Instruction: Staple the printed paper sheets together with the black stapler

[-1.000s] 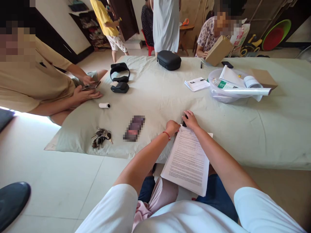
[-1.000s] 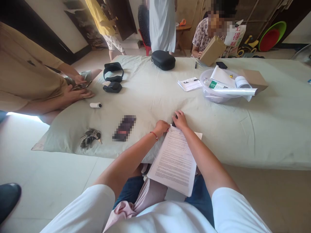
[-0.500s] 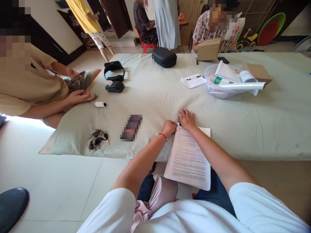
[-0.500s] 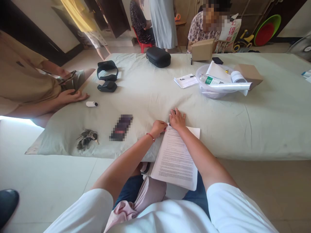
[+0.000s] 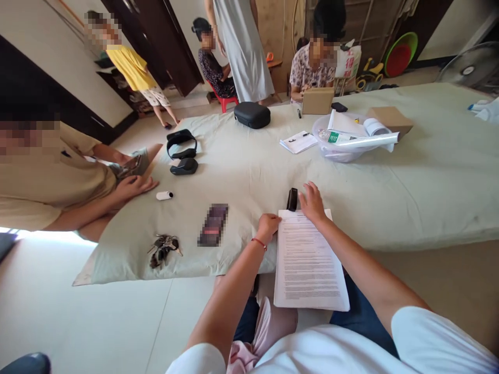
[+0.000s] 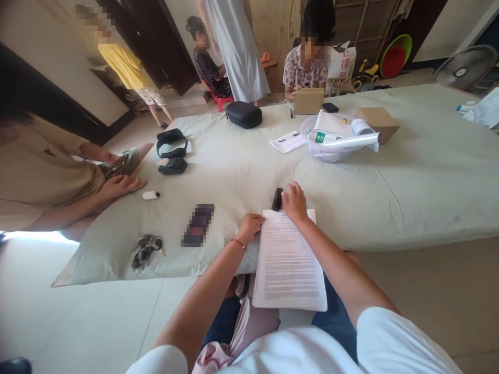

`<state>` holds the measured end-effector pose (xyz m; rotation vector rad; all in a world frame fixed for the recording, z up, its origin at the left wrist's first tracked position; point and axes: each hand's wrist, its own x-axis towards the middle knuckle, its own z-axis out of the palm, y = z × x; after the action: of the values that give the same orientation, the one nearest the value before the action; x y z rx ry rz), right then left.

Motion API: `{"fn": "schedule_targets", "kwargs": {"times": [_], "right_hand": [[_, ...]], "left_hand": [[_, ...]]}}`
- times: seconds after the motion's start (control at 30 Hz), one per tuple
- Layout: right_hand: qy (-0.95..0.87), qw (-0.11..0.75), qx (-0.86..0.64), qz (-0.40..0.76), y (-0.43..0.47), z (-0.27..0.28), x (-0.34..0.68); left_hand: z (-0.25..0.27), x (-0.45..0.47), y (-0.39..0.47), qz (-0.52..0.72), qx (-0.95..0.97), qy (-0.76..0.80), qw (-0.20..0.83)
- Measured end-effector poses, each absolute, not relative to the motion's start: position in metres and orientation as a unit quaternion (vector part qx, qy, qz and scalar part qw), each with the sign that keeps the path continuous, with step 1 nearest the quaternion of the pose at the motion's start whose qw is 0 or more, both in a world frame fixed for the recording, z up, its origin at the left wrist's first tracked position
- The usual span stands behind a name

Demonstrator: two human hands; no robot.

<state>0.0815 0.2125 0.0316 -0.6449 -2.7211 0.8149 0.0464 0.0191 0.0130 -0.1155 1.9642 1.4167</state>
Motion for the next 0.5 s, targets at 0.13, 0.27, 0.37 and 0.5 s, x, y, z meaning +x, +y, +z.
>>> {"fn": "schedule_targets", "kwargs": {"times": [0.13, 0.27, 0.37, 0.5], "right_hand": [[-0.898, 0.166, -0.278, 0.297, 0.224, 0.037, 0.184], [-0.879, 0.122, -0.320, 0.331, 0.205, 0.033, 0.272], [-0.867, 0.085, -0.324, 0.369, 0.189, 0.025, 0.300], [-0.838, 0.071, -0.358, 0.406, 0.186, 0.012, 0.306]], "left_hand": [[0.008, 0.065, -0.013, 0.563, -0.083, 0.748, 0.342], [0.008, 0.086, -0.033, 0.615, -0.125, 0.714, 0.311], [0.012, 0.094, -0.031, 0.641, -0.141, 0.696, 0.291], [0.017, 0.097, -0.028, 0.648, -0.146, 0.695, 0.277]]}}
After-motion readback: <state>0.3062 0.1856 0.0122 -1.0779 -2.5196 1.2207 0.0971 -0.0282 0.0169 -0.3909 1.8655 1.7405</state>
